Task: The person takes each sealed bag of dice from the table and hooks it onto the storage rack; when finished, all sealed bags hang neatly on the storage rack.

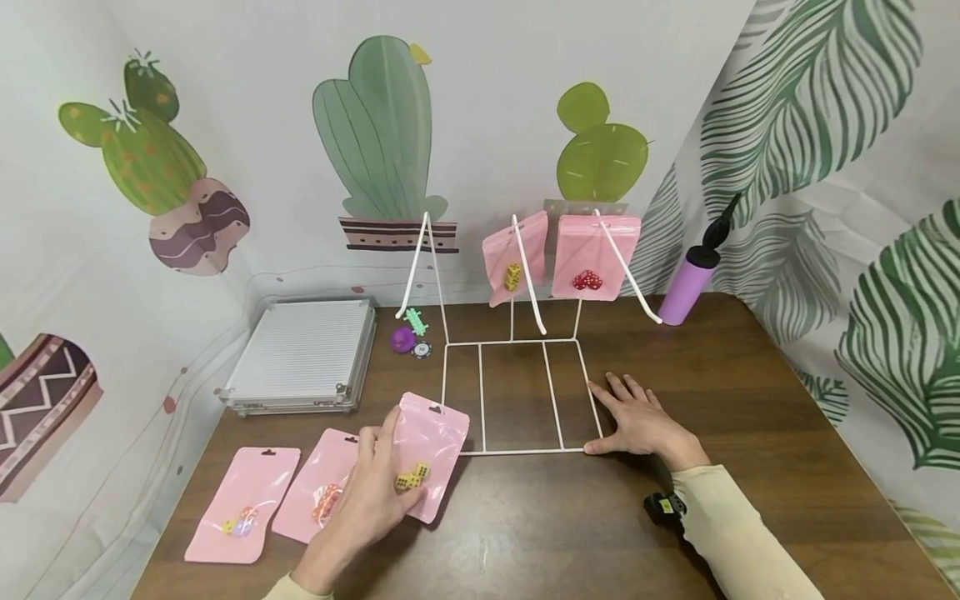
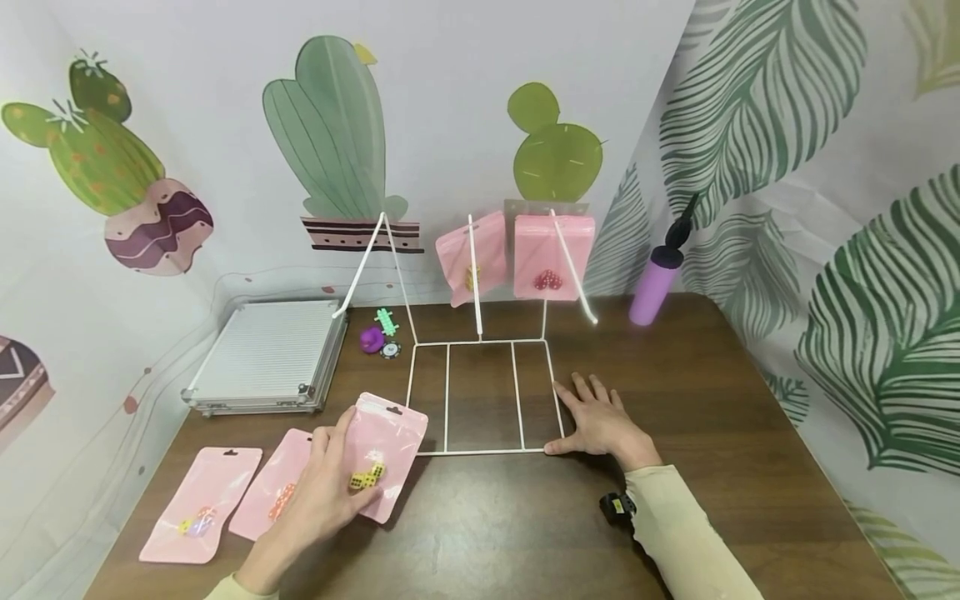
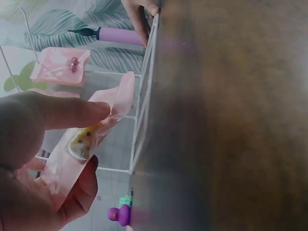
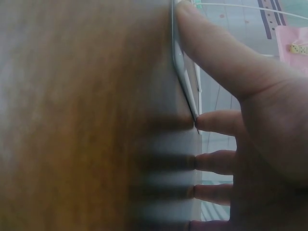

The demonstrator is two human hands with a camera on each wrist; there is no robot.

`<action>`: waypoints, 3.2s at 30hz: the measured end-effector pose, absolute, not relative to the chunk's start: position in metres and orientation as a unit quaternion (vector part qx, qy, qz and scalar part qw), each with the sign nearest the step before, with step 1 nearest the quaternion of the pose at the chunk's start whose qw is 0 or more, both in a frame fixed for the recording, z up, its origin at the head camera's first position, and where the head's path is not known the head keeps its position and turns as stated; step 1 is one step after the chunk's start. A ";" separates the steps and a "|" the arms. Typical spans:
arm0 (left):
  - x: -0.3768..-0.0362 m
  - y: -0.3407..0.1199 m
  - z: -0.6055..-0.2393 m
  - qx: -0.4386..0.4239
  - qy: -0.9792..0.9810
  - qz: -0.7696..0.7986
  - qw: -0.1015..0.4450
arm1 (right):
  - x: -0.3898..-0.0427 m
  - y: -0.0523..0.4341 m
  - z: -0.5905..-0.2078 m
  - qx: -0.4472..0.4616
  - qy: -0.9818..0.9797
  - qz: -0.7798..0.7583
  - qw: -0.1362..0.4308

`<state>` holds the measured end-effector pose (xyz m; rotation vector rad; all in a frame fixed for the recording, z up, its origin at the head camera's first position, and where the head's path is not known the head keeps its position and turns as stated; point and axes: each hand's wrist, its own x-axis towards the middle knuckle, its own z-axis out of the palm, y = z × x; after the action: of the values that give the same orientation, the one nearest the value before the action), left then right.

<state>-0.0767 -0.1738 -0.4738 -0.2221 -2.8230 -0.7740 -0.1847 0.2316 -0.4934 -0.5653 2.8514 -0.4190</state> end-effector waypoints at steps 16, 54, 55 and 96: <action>-0.080 -0.148 -0.441 -0.135 -0.930 -0.310 0.146 | -0.185 0.232 -0.495 -0.191 0.966 -0.140 0.105; -0.082 -0.093 -0.394 -0.281 -0.857 -0.380 0.205 | -0.185 0.231 -0.495 -0.194 0.965 -0.146 0.096; -0.082 -0.091 -0.393 -0.284 -0.855 -0.381 0.208 | -0.185 0.231 -0.495 -0.196 0.965 -0.146 0.095; -0.113 -0.069 -0.368 -0.283 -0.833 -0.386 0.277 | -0.186 0.232 -0.498 -0.186 0.966 -0.147 0.100</action>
<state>-0.1127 -0.0687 -0.3681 -0.7601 -2.2376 -1.0373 -0.1859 0.2321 -0.4979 -0.5507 2.8570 -0.4351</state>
